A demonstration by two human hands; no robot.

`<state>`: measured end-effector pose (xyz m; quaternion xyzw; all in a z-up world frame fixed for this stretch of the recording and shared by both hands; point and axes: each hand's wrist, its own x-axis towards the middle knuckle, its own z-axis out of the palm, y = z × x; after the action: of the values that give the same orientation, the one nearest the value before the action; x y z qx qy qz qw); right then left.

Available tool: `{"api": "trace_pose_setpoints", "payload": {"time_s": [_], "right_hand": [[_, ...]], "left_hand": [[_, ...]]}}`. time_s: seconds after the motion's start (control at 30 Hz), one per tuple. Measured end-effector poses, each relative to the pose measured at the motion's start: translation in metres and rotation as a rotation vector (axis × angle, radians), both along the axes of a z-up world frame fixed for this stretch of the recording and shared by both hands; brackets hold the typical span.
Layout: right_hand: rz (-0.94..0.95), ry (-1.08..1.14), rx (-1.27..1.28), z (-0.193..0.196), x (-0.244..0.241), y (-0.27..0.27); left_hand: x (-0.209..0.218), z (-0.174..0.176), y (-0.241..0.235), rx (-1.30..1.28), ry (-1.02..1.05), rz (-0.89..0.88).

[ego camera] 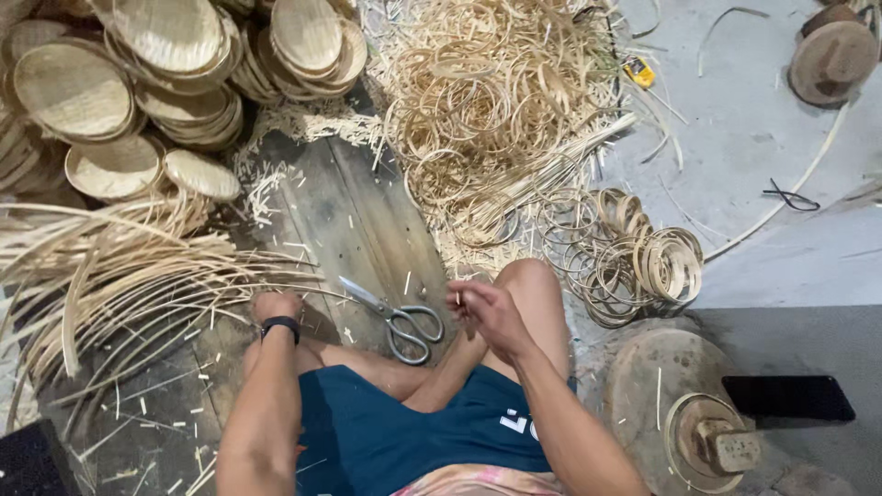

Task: The person sits on the floor and repeatedly bends thin bamboo strips into circular rims, securing the ends by hand. They use scissors to trim the ends of the strips and place the finished rims into a growing pile nearby.

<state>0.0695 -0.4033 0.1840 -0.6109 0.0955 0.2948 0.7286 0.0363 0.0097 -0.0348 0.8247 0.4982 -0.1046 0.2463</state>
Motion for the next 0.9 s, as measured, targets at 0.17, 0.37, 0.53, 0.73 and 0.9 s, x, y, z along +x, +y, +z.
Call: {"api": "trace_pose_setpoints", "payload": {"time_s": [0.17,0.37,0.53,0.73,0.9], "right_hand": [[0.068,-0.167,-0.198,-0.007,-0.035,-0.019],[0.221,-0.521,-0.219,-0.042,-0.045,-0.008],[0.368,-0.556,-0.11,-0.019,-0.058,0.033],[0.444,-0.845,-0.184,0.04,-0.077,0.084],[0.369,-0.895,-0.104,0.068,-0.076,0.096]], "left_hand": [[0.005,0.009,-0.006,-0.095,0.015,0.009],[-0.02,0.06,-0.019,-0.758,-0.453,0.525],[-0.072,0.103,-0.054,-1.588,-0.716,0.705],[-0.123,0.154,-0.15,-1.995,-0.614,0.636],[-0.14,0.148,-0.155,-2.032,-0.867,0.661]]}}
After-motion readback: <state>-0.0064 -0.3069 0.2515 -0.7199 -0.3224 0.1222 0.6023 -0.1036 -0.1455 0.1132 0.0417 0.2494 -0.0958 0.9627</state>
